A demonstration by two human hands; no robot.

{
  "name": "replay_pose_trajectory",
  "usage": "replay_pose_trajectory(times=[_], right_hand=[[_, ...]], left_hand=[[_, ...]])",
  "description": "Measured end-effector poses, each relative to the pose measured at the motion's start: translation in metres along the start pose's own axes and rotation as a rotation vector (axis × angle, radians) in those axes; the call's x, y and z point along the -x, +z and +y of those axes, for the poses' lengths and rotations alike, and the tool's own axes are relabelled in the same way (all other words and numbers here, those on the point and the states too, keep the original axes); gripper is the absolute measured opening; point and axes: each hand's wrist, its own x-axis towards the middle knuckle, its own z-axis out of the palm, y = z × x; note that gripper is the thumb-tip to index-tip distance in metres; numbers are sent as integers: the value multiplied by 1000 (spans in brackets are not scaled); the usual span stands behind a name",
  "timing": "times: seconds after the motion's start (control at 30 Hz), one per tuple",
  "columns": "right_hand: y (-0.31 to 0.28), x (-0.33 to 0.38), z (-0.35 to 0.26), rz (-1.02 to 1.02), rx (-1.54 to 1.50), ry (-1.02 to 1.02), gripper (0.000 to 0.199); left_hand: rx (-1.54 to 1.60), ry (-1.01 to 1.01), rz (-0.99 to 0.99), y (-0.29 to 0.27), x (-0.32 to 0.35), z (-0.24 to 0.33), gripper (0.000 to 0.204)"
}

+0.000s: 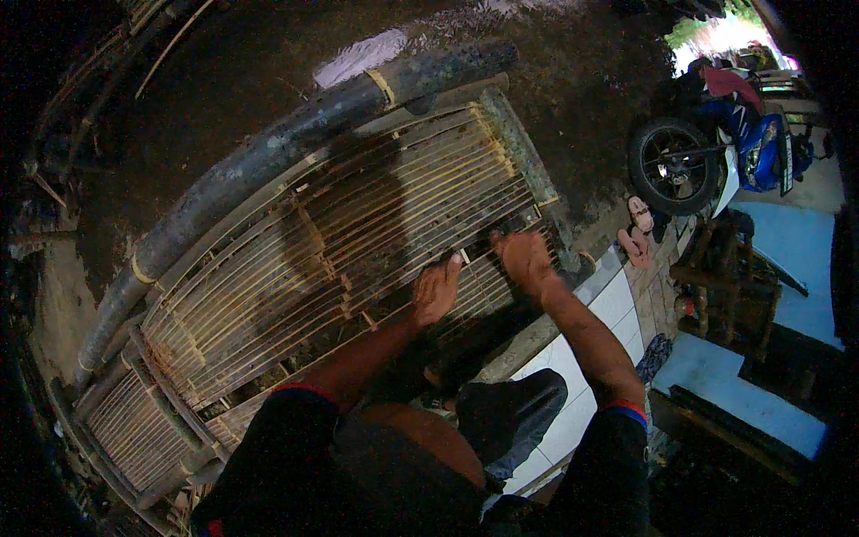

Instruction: The person weaves thin bamboo strips into a larger bamboo mat frame, interlacing them by hand to create a tight woven pattern. They repeatedly adjust the strips and pull them through the existing weave to secure the structure.

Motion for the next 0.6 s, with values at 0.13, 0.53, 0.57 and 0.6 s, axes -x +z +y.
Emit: replay_pose_trajectory(times=[0.13, 0.53, 0.57, 0.6], right_hand=[[2, 3, 25, 7, -223, 187, 18], [-26, 21, -78, 30, -1675, 346, 18], [-23, 26, -79, 30, -1635, 333, 18], [-31, 29, -77, -16, -1621, 343, 17]], left_hand=[[-176, 1, -77, 20, -17, -11, 69], [109, 231, 161, 4, 5, 0, 26], [130, 275, 155, 5, 6, 4, 23], [117, 317, 134, 3, 5, 3, 20]])
